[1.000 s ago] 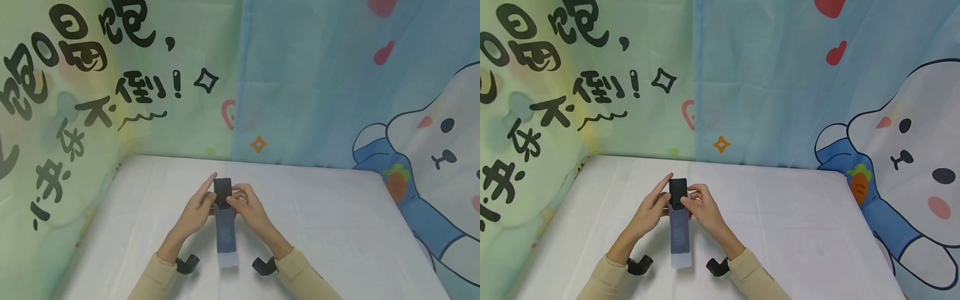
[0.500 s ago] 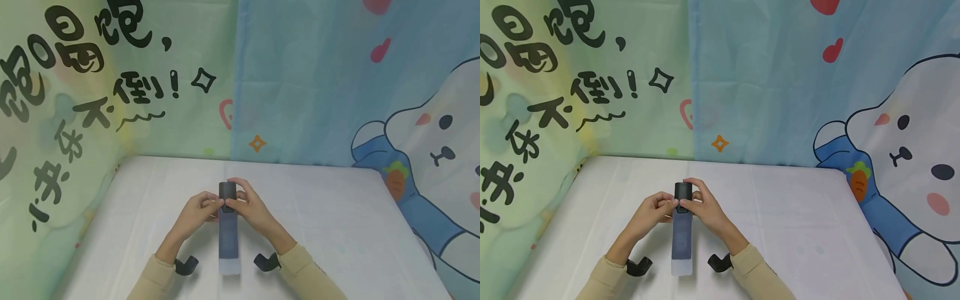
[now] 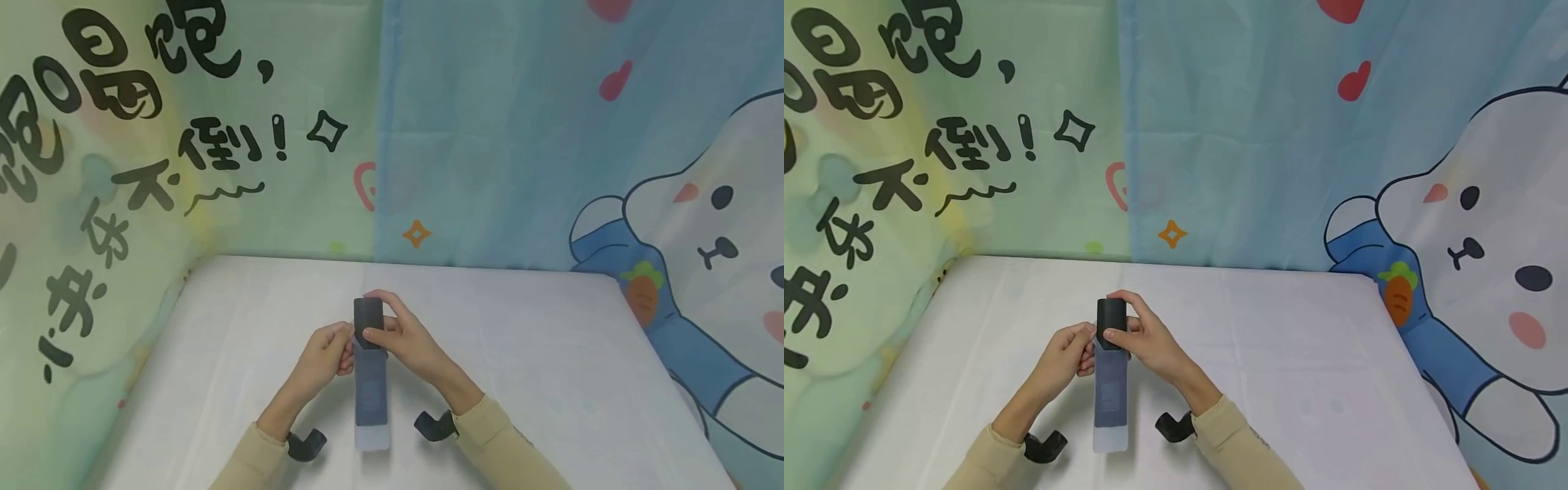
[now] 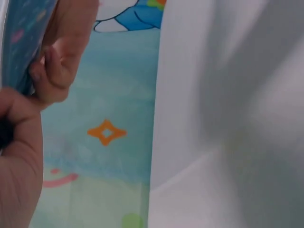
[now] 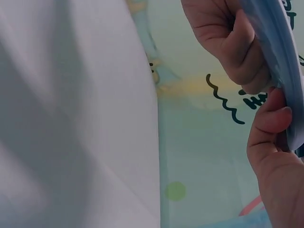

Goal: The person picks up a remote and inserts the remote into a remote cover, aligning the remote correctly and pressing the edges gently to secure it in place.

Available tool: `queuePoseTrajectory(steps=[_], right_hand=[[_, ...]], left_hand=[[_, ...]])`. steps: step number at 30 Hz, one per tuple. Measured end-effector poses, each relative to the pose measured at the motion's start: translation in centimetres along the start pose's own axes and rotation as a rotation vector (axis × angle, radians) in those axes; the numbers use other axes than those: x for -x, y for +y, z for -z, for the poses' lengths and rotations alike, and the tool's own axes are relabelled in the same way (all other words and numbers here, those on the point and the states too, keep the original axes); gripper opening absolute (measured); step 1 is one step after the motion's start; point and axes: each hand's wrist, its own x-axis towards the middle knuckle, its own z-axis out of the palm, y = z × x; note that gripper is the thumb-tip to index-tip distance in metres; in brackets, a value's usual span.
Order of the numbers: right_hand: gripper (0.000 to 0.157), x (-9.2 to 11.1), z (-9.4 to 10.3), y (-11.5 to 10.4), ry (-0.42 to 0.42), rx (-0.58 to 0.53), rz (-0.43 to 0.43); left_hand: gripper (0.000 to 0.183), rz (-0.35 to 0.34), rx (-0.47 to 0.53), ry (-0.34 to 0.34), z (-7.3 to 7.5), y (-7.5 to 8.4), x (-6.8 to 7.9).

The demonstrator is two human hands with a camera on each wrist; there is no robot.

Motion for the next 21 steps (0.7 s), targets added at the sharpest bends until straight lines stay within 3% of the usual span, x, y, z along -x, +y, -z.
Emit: queuePoseTrajectory(steps=[5, 11, 17, 21], right_hand=[[0.056, -0.2, -0.1, -0.4, 0.01, 0.046, 0.023], [0.055, -0.3, -0.2, -0.7, 0.003, 0.043, 0.047], [0.056, -0.3, -0.3, -0.9, -0.007, 0.025, 0.059], [0.056, 0.0, -0.2, -0.8, 0.034, 0.039, 0.061]], left_hand=[[0.038, -0.017, 0.047, 0.109, -0.6, 0.4, -0.2], [0.035, -0.016, 0.135, 0.174, -0.8, 1.3, -0.4], [0.034, -0.021, 0.151, 0.181, -0.6, 1.4, -0.7], [0.037, -0.018, 0.041, 0.141, -0.6, 1.0, -0.7]])
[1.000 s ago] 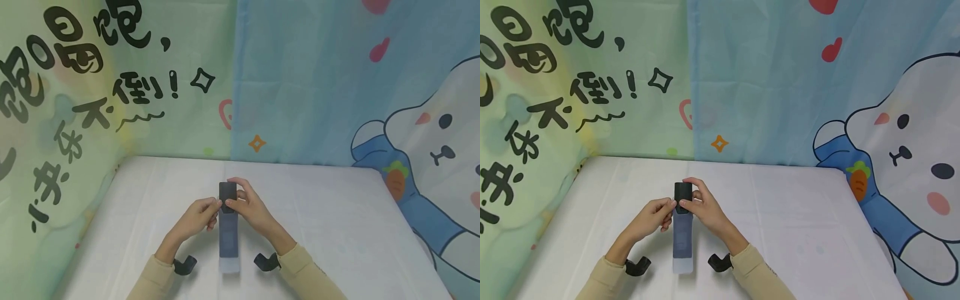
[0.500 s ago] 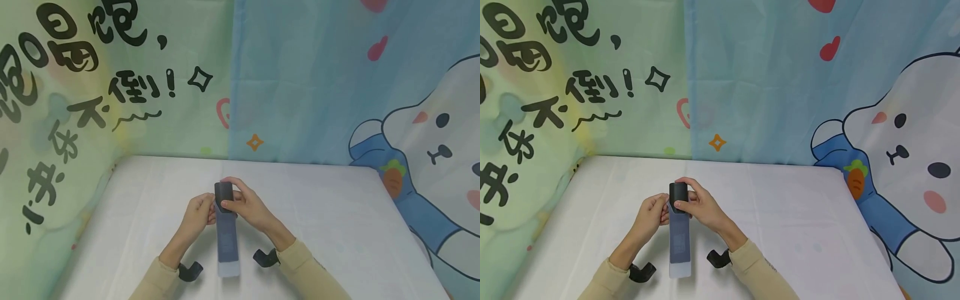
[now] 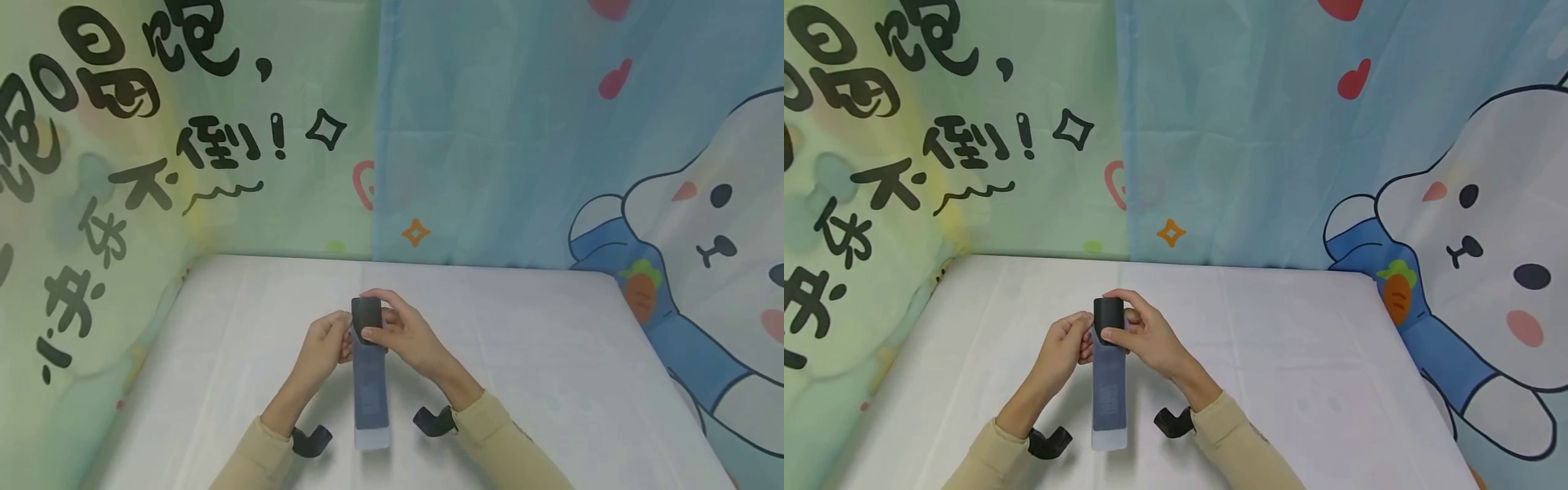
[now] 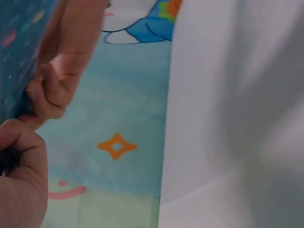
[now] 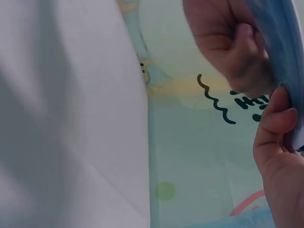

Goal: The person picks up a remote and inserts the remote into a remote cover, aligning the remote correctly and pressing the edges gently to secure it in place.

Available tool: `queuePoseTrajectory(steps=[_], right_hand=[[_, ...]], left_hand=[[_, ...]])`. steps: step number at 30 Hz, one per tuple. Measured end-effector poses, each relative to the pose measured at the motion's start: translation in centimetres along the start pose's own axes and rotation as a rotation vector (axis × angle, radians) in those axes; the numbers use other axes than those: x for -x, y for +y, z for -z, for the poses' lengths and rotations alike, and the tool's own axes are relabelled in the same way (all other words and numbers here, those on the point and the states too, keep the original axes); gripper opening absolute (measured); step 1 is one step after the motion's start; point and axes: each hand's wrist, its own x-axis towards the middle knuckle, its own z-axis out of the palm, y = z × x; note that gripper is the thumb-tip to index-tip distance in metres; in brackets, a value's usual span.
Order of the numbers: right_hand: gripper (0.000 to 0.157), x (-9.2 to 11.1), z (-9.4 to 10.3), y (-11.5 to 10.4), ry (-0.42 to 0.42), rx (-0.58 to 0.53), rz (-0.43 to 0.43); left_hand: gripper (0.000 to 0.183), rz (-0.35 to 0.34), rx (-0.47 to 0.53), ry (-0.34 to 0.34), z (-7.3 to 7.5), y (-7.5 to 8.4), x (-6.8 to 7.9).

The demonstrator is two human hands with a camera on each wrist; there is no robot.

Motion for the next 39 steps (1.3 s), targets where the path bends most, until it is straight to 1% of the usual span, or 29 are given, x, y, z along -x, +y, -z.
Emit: queuePoseTrajectory(steps=[3, 5, 6, 8, 12, 14, 16, 19, 22, 26, 29, 31, 32, 34, 37, 39], right_hand=[[0.058, 0.1, 0.1, 0.1, 0.033, 0.008, 0.006], [0.058, 0.1, 0.2, 0.4, 0.048, 0.025, 0.01], [0.057, 0.1, 0.3, 0.5, 0.058, 0.036, 0.01], [0.053, 0.1, 0.3, 0.7, 0.069, 0.055, 0.021], [0.045, 0.0, 0.4, 1.0, 0.046, 0.063, 0.047], [0.045, 0.0, 0.4, 1.0, 0.016, 0.061, 0.054], [0.047, 0.1, 0.3, 1.0, 0.001, 0.058, 0.044], [0.05, 0.2, 0.4, 1.1, 0.01, 0.061, 0.012], [0.049, 0.4, 0.4, 1.4, 0.058, 0.067, -0.021], [0.034, 0.5, 0.3, 1.8, 0.113, 0.126, -0.053], [0.02, 0.7, 0.1, 2.0, 0.159, 0.22, -0.089], [0.02, 0.9, 0.1, 2.1, 0.166, 0.277, -0.105], [0.023, 1.0, 0.1, 2.1, 0.157, 0.295, -0.109], [0.027, 1.1, 0.0, 2.0, 0.107, 0.295, -0.08], [0.029, 1.1, 0.0, 2.0, 0.004, 0.258, -0.024], [0.029, 1.1, 0.0, 2.0, -0.042, 0.235, 0.01]], left_hand=[[0.038, -0.032, -0.158, -0.003, 0.2, -0.2, 0.2], [0.033, -0.061, -0.264, 0.014, 0.4, -0.3, 0.3], [0.029, -0.073, -0.299, 0.02, 0.5, -0.4, 0.3], [0.028, -0.087, -0.336, 0.023, 0.6, -0.4, 0.2], [0.056, -0.087, -0.376, -0.019, 0.9, -0.5, 0.0], [0.063, -0.08, -0.398, -0.047, 1.0, -0.5, -0.1], [0.066, -0.072, -0.422, -0.077, 1.2, -0.4, -0.1], [0.065, -0.074, -0.424, -0.111, 1.4, -0.4, -0.2], [0.064, -0.085, -0.386, -0.109, 1.4, -0.2, -0.3], [0.063, -0.107, -0.357, -0.068, 1.5, -0.1, -0.3], [0.062, -0.121, -0.376, -0.042, 1.6, 0.0, -0.2], [0.062, -0.118, -0.385, -0.03, 1.6, 0.2, -0.2], [0.062, -0.116, -0.381, -0.024, 1.4, 0.5, -0.1], [0.062, -0.12, -0.374, -0.019, 1.2, 1.5, 0.1], [0.063, -0.131, -0.377, -0.015, 0.7, 2.8, 0.5], [0.063, -0.137, -0.377, -0.018, 0.6, 3.3, 0.7]])
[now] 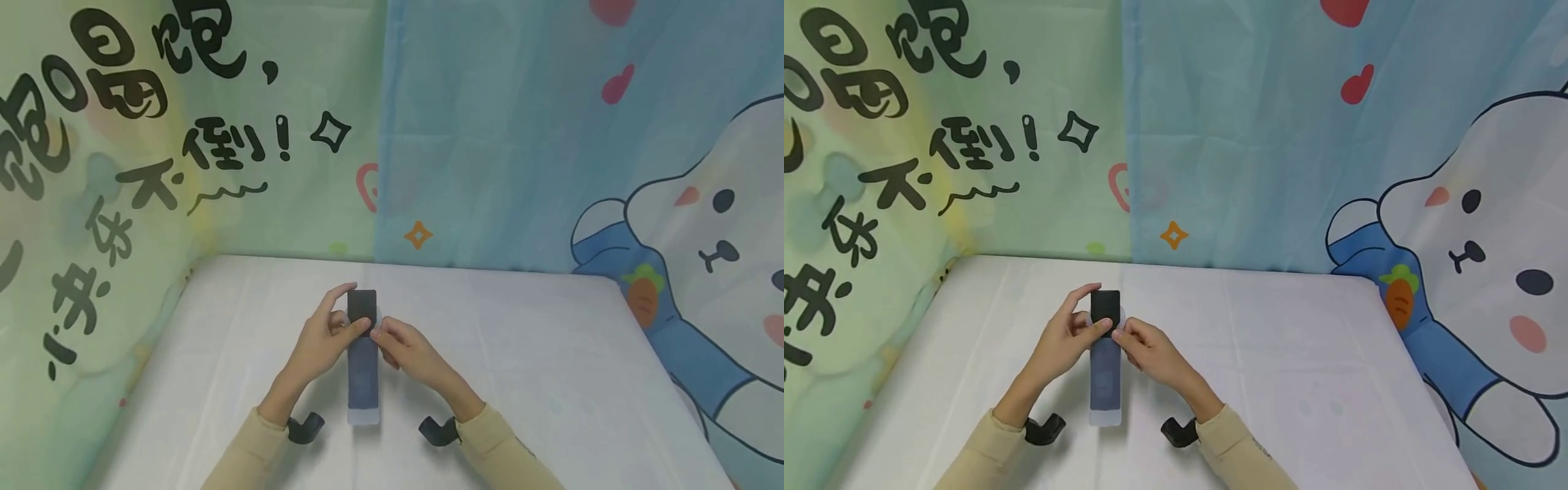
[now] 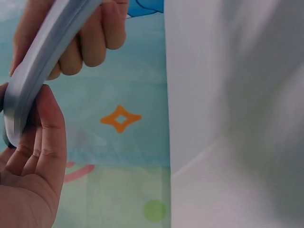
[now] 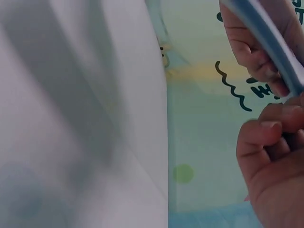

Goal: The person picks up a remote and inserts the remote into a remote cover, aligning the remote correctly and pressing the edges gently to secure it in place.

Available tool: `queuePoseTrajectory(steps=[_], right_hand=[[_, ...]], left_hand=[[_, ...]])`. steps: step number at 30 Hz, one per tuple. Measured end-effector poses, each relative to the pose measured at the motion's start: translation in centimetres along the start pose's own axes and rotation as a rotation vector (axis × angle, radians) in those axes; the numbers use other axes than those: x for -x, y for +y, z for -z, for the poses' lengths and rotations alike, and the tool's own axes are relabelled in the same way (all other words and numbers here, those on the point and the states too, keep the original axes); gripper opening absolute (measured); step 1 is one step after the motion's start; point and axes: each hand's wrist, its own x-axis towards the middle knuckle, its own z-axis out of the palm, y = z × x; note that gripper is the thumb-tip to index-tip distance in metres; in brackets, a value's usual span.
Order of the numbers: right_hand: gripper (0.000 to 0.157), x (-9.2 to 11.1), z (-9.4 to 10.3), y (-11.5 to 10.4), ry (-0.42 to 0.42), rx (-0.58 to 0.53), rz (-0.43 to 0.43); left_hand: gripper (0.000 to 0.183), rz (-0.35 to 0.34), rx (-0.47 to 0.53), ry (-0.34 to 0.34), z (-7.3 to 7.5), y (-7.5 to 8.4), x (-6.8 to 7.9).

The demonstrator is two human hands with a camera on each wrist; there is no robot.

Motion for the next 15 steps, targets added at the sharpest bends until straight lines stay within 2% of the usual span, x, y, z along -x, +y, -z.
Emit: queuePoseTrajectory(steps=[3, 8, 11, 15], right_hand=[[0.028, 0.0, 0.2, 0.1, -0.036, -0.002, 0.022], [0.028, 0.2, 0.6, 0.3, -0.069, -0.017, 0.08], [0.029, 0.3, 0.6, 0.4, -0.056, -0.043, 0.112], [0.03, 0.5, 0.3, 0.3, 0.008, -0.113, 0.101]], left_hand=[[0.064, 0.008, -0.001, -0.014, -0.1, 0.1, 0.0], [0.066, 0.012, 0.036, -0.078, -0.3, -0.3, -0.4], [0.068, 0.016, 0.067, -0.104, -0.5, -1.4, -0.8], [0.064, -0.003, 0.07, -0.113, -1.0, -2.9, -1.5]])
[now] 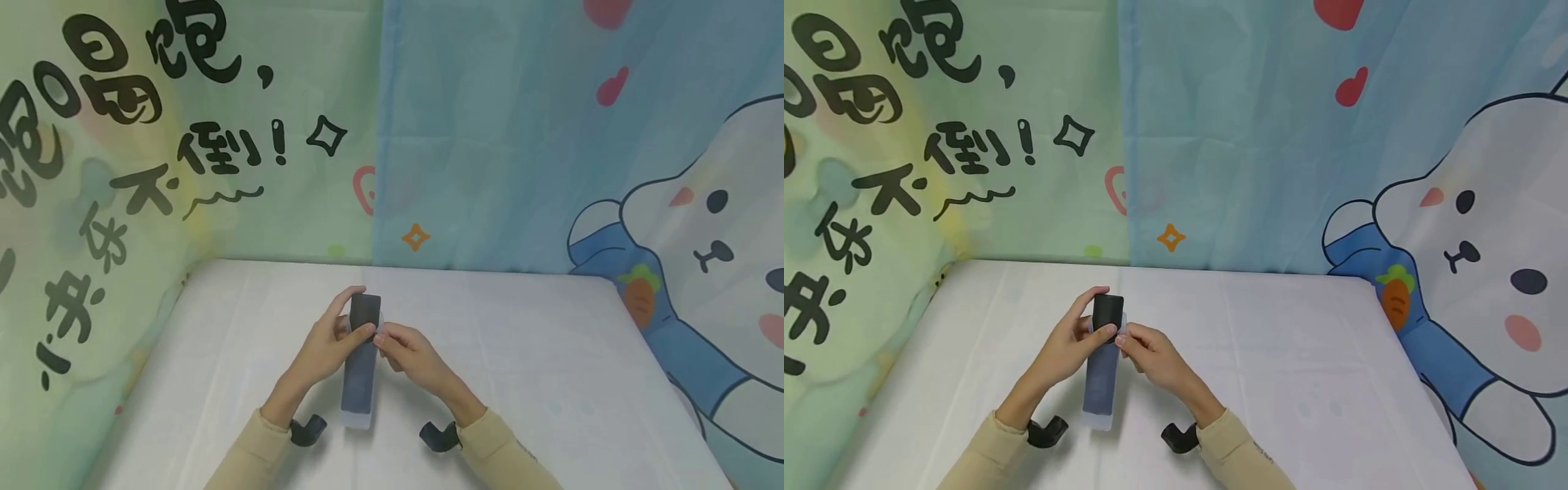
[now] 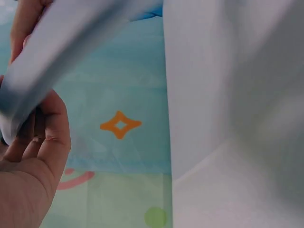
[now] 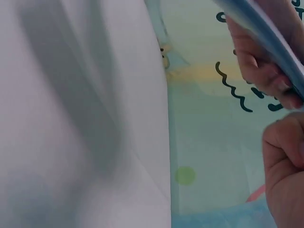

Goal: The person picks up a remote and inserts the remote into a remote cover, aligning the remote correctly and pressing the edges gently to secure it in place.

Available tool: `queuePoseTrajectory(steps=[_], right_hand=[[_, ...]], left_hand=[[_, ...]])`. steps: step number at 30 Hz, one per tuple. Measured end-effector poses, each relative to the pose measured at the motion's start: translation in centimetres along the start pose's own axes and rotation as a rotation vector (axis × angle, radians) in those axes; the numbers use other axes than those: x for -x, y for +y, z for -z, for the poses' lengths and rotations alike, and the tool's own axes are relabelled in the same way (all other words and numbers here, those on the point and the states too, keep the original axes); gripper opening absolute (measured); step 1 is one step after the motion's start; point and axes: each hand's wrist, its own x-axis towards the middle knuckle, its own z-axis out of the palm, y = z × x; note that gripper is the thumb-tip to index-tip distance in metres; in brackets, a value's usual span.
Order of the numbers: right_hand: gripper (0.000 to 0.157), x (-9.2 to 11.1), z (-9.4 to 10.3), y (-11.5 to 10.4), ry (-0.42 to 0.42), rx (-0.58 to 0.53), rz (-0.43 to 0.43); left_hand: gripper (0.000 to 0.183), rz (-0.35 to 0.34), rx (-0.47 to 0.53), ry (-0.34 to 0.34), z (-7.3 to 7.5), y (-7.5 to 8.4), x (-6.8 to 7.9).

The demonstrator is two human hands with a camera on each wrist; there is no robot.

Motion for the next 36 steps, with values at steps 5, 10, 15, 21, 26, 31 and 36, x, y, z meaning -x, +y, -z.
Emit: queuePoseTrajectory(steps=[5, 10, 15, 21, 26, 31, 36], right_hand=[[0.034, 0.3, -0.8, -0.1, 0.122, -0.165, -0.038], [0.034, 0.2, -1.3, -0.2, 0.191, -0.268, -0.072], [0.032, -0.4, -1.4, -1.0, 0.333, -0.377, -0.154], [0.033, -1.0, -0.8, -2.0, 0.408, -0.416, -0.146], [0.033, -0.5, -0.3, -2.1, 0.328, -0.241, -0.118], [0.021, 0.0, 0.1, -1.7, 0.321, -0.05, -0.107], [0.041, -0.5, 0.8, -1.6, 0.33, 0.054, -0.041]], left_hand=[[0.055, -0.015, 0.057, -0.003, -0.4, -0.3, -0.3], [0.052, -0.031, 0.181, -0.039, -0.5, -0.3, -0.3], [0.052, -0.044, 0.225, -0.1, -0.7, -0.3, -0.7], [0.056, -0.077, 0.233, -0.119, -0.8, 0.4, -1.1], [0.058, -0.102, 0.215, -0.08, -0.6, 0.5, -1.3], [0.065, -0.106, 0.132, -0.044, -0.8, -0.2, -1.3], [0.081, -0.112, -0.012, -0.01, -1.1, -0.4, -1.2]])
